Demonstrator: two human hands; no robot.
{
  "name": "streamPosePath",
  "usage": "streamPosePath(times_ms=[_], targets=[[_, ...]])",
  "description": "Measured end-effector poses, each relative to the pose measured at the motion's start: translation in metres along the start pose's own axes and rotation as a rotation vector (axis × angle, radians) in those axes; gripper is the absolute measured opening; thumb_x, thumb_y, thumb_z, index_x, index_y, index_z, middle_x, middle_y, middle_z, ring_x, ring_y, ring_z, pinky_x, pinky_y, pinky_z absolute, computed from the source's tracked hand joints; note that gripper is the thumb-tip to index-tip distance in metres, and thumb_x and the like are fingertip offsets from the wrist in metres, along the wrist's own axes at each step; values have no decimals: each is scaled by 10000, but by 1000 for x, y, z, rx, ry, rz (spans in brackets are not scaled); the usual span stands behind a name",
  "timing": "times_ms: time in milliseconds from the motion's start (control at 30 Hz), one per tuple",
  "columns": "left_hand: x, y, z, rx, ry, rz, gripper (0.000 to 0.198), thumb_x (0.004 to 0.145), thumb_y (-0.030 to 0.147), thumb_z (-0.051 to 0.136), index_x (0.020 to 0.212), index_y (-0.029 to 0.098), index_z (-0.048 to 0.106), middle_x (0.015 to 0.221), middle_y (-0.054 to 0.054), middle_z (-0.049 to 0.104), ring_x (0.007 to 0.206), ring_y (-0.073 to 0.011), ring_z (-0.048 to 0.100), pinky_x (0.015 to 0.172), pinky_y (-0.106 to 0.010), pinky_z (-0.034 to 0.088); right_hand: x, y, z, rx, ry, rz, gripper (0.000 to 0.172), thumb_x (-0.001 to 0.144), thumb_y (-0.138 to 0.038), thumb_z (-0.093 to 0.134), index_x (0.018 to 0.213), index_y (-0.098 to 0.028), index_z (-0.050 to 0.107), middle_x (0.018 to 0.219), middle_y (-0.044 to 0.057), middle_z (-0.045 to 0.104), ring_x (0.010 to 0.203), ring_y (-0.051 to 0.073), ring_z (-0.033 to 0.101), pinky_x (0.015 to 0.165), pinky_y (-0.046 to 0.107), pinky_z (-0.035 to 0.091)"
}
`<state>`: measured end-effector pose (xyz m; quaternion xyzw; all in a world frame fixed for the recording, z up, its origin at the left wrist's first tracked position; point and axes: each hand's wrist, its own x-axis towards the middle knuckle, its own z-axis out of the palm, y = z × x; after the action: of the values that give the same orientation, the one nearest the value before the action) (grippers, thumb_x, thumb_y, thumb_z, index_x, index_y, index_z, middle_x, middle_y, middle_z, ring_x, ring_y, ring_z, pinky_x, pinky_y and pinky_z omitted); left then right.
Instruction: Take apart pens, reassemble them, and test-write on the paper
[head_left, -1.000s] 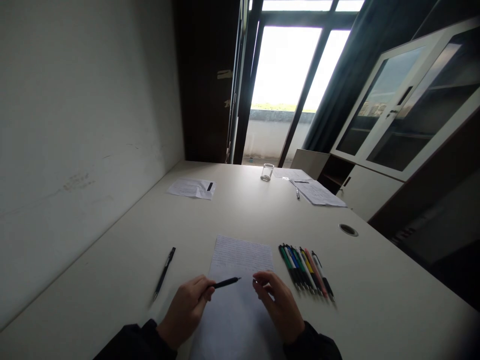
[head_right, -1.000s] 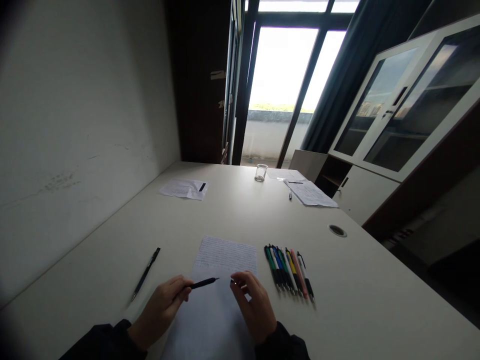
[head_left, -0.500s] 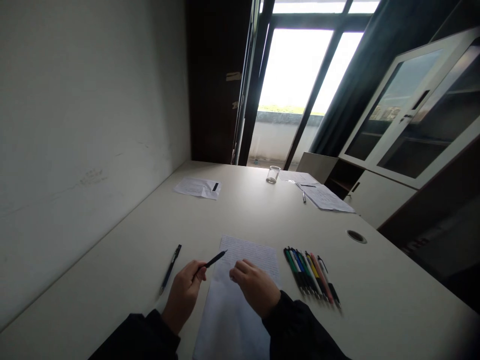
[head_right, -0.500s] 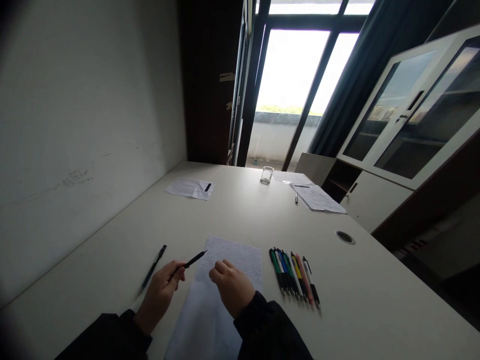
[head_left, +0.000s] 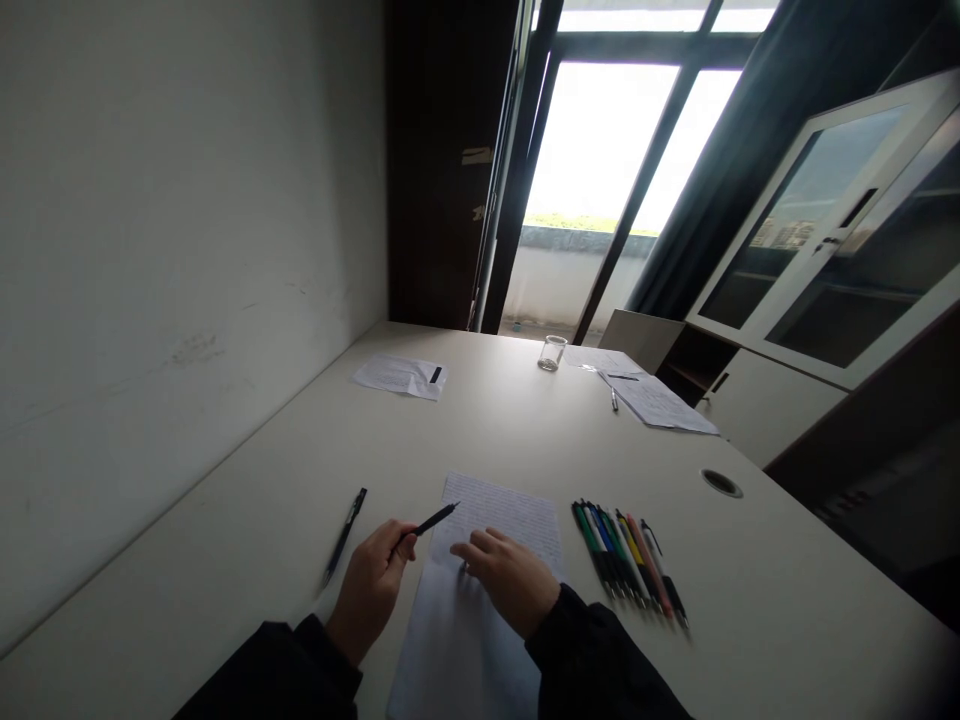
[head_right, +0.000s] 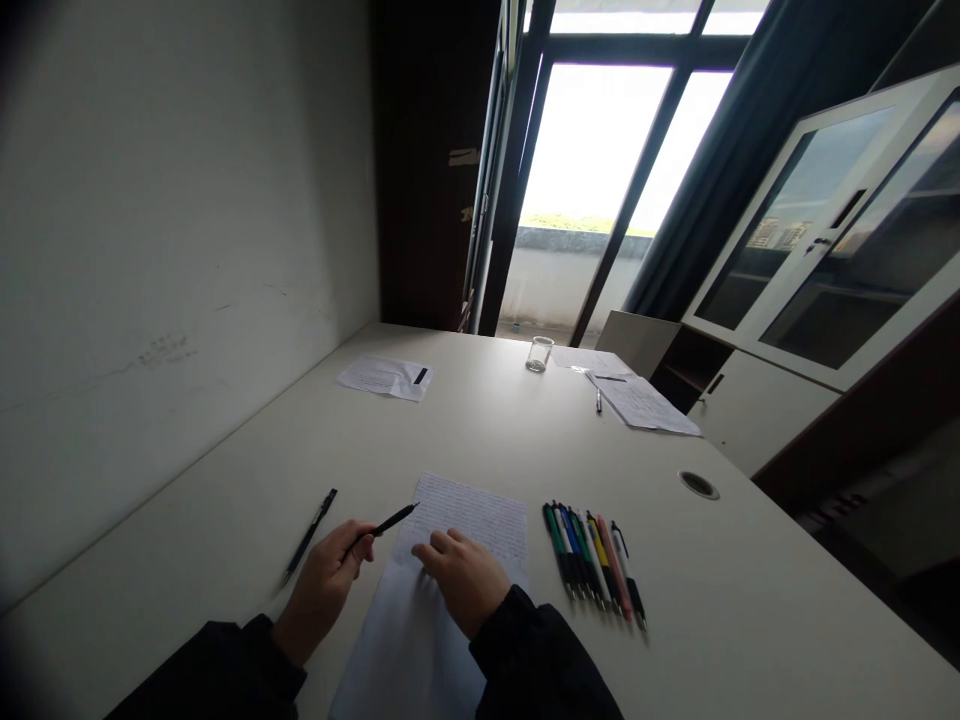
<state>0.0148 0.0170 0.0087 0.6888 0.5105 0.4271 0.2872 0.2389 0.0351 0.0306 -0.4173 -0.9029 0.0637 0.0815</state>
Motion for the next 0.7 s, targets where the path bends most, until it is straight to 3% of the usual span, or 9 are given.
streamPosePath(times_ms=[67, 200, 400, 567, 700], targets=[[0, 1, 0, 0, -3, -1, 230, 989, 289, 418, 959, 174, 615, 764, -28, 607, 679, -184, 576, 616, -262, 428, -3, 2, -7, 53, 44, 32, 339, 881, -103, 631, 1172, -275, 614, 986, 16, 679, 871, 206, 644, 709, 299, 517], [-1, 7, 0, 21, -44, 30, 213, 988, 254, 419, 953, 180, 616, 783, -33, 612, 710, -187, 584, 649, -272, 428, -6, 8, -19, 285, 197, 150, 216, 891, -189, 655, 1098, -253, 657, 953, 10, 687, 773, 165, 653, 709, 281, 528], [-3, 12, 2, 79, -127, 95, 196, 990, 221, 425, 951, 188, 614, 816, -41, 620, 763, -193, 594, 701, -286, 438, -1, 11, -17, 698, 323, 207, 187, 890, -218, 644, 1073, -240, 676, 920, 8, 695, 722, 131, 649, 631, 221, 534], [-4, 11, 1, 121, -140, 121, 190, 992, 228, 438, 953, 192, 620, 817, -46, 631, 762, -192, 604, 703, -286, 460, -2, 13, -14, 721, 337, 215, 116, 913, -192, 590, 909, -214, 704, 750, -12, 673, 581, 106, 596, 549, 202, 489], [-5, 13, 1, 178, -161, 179, 176, 976, 228, 483, 1080, 205, 624, 899, -59, 659, 807, -196, 628, 723, -281, 488, -3, 12, -17, 651, 353, 189, 107, 905, -176, 598, 899, -214, 698, 757, -10, 677, 638, 121, 613, 612, 219, 482]])
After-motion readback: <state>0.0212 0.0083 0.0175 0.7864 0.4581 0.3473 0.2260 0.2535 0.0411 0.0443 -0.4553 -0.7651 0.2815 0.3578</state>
